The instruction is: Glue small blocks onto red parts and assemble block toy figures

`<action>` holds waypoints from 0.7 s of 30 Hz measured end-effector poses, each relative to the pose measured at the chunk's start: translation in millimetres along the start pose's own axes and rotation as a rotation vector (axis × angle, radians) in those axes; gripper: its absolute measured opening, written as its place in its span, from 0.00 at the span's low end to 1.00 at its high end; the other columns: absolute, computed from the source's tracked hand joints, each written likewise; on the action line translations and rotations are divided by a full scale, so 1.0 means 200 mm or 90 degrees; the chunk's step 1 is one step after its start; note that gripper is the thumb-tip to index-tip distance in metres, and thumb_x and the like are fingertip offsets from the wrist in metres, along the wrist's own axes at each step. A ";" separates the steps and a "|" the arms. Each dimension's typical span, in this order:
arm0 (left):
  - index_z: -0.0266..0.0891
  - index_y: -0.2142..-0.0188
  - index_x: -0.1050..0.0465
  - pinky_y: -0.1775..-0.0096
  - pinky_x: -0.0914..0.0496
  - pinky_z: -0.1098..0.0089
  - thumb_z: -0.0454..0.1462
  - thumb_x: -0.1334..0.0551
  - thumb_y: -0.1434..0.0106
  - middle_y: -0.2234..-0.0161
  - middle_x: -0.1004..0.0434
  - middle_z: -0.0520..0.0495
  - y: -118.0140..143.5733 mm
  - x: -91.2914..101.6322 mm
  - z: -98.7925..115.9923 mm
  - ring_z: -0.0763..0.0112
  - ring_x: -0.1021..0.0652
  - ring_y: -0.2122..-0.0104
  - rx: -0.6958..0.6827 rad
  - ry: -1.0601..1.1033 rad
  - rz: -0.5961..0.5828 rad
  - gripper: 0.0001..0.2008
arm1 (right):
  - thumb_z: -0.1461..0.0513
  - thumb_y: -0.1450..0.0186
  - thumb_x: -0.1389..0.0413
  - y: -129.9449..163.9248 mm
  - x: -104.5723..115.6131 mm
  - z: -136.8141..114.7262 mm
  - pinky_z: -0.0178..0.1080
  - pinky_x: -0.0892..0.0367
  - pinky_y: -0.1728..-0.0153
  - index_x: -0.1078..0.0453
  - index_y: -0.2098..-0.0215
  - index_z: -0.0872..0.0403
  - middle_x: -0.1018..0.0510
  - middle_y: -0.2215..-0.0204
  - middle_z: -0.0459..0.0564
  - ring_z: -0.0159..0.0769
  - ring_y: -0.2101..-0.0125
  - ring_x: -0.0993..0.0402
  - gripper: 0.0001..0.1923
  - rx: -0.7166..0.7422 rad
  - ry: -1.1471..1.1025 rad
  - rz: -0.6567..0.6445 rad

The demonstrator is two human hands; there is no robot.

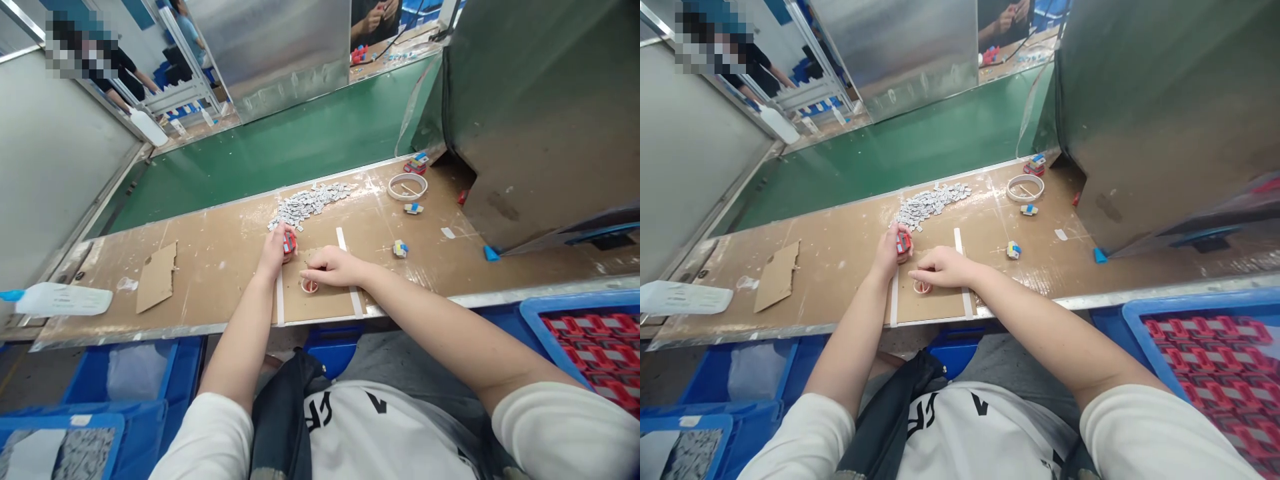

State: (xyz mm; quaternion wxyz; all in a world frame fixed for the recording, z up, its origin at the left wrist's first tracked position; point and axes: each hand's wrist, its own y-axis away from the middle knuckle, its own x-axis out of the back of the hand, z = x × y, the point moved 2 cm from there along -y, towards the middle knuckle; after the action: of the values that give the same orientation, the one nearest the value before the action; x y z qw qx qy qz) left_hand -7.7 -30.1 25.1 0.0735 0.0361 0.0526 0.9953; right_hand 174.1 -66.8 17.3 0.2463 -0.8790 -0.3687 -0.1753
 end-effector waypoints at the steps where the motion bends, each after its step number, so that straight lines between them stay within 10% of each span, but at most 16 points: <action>1: 0.42 0.64 0.31 0.82 0.55 0.75 0.66 0.45 0.31 0.84 0.33 0.54 0.00 0.00 0.00 0.79 0.46 0.88 0.002 -0.010 -0.004 0.30 | 0.48 0.25 0.47 0.00 0.00 0.00 0.35 0.44 0.71 0.33 0.80 0.54 0.30 0.82 0.44 0.29 0.78 0.36 0.29 0.004 0.003 0.014; 7: 0.41 0.64 0.31 0.82 0.53 0.76 0.65 0.46 0.31 0.84 0.36 0.55 0.02 -0.02 0.04 0.78 0.45 0.87 0.003 -0.064 -0.009 0.30 | 0.41 0.27 0.48 -0.02 0.05 0.00 0.36 0.53 0.75 0.53 0.81 0.51 0.51 0.83 0.39 0.26 0.80 0.53 0.35 -0.015 -0.055 0.246; 12: 0.41 0.64 0.31 0.81 0.53 0.77 0.56 0.46 0.30 0.81 0.35 0.54 0.01 -0.02 0.04 0.77 0.41 0.85 0.041 -0.059 -0.005 0.22 | 0.36 0.29 0.47 -0.01 0.10 0.00 0.37 0.46 0.73 0.45 0.81 0.51 0.42 0.83 0.41 0.28 0.78 0.46 0.36 -0.075 -0.099 0.448; 21: 0.41 0.63 0.33 0.80 0.49 0.77 0.52 0.44 0.29 0.77 0.39 0.55 0.02 -0.04 0.05 0.77 0.40 0.83 0.039 -0.088 -0.019 0.17 | 0.39 0.27 0.46 -0.01 0.10 0.04 0.37 0.44 0.71 0.33 0.76 0.53 0.34 0.81 0.42 0.30 0.78 0.40 0.32 -0.063 0.001 0.511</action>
State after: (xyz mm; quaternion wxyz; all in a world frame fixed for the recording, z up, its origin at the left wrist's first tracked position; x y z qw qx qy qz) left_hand 0.5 -34.7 34.5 0.0908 0.1062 0.0786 0.9871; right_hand 187.2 -49.7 21.9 0.2530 -0.9638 0.0130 -0.0833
